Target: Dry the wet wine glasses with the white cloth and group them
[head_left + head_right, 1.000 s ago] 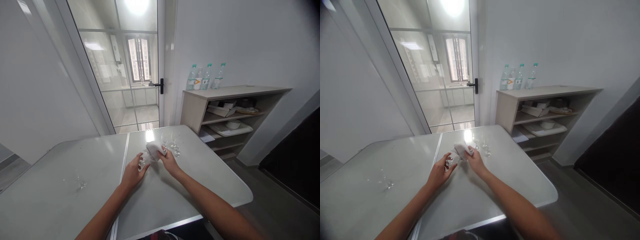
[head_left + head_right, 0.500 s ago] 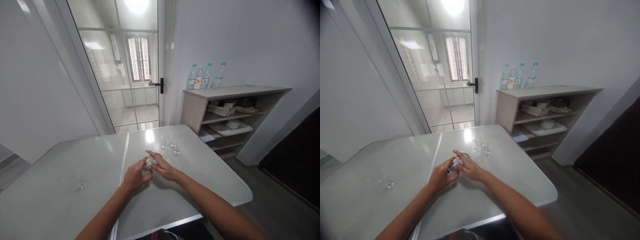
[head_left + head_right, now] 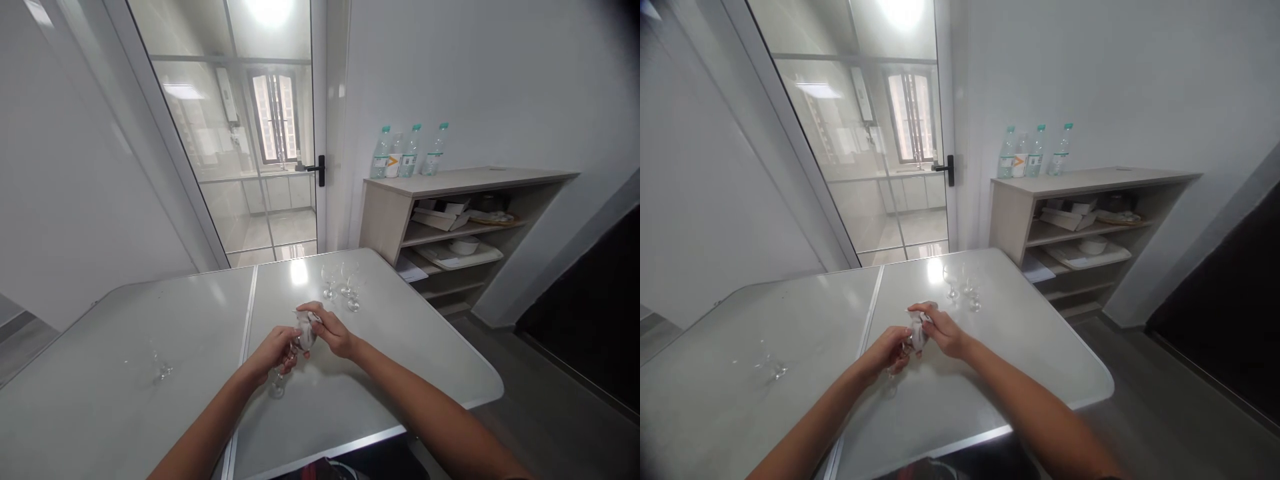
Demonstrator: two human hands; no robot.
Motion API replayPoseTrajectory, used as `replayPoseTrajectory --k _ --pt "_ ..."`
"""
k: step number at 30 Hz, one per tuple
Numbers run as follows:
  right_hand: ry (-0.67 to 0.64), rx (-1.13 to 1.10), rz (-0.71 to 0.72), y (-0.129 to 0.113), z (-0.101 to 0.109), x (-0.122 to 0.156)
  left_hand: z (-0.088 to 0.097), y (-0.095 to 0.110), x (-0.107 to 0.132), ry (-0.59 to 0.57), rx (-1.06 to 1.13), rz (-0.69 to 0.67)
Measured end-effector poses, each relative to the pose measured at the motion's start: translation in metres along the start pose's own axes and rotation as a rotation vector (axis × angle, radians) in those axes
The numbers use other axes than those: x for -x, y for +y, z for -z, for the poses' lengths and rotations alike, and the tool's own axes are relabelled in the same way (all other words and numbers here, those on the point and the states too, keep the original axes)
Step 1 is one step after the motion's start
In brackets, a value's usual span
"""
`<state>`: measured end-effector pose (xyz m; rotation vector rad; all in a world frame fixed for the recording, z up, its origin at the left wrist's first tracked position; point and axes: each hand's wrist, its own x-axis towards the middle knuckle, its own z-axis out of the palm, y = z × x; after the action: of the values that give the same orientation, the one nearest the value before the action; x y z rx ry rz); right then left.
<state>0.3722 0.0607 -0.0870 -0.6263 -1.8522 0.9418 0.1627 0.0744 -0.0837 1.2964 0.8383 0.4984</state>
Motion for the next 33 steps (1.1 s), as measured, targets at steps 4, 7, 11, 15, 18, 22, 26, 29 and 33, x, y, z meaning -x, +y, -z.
replayPoseTrajectory --k 4,7,11,15,18,22,26,29,33 --pt "0.097 -0.174 -0.107 -0.005 -0.006 0.001 -0.001 0.001 0.001 -0.022 0.050 0.035" --pt "0.112 -0.257 -0.155 -0.008 -0.007 0.000 -0.005 0.002 0.000 0.037 -0.067 -0.064" --pt "0.188 -0.211 -0.219 -0.007 -0.004 -0.007 -0.008 -0.003 -0.001 0.268 -0.482 -0.291" --pt "0.216 -0.271 -0.430 0.000 -0.003 -0.014 -0.006 -0.014 0.001 0.513 -1.065 -0.450" --pt "0.198 -0.330 -0.479 0.002 -0.005 -0.015 -0.006 -0.015 0.002 0.552 -1.201 -0.426" --pt "0.178 -0.319 -0.402 -0.003 -0.005 -0.012 -0.012 -0.006 0.002 0.412 -0.804 -0.296" --pt "0.148 -0.389 -0.325 -0.008 -0.001 -0.009 -0.015 0.003 0.000 0.085 -0.055 0.103" --pt "0.147 -0.397 -0.265 -0.010 0.001 -0.008 -0.013 0.004 -0.001 -0.029 0.115 0.186" --pt "0.170 -0.299 -0.299 -0.009 -0.002 -0.011 -0.011 -0.004 0.000 0.262 -0.458 -0.145"
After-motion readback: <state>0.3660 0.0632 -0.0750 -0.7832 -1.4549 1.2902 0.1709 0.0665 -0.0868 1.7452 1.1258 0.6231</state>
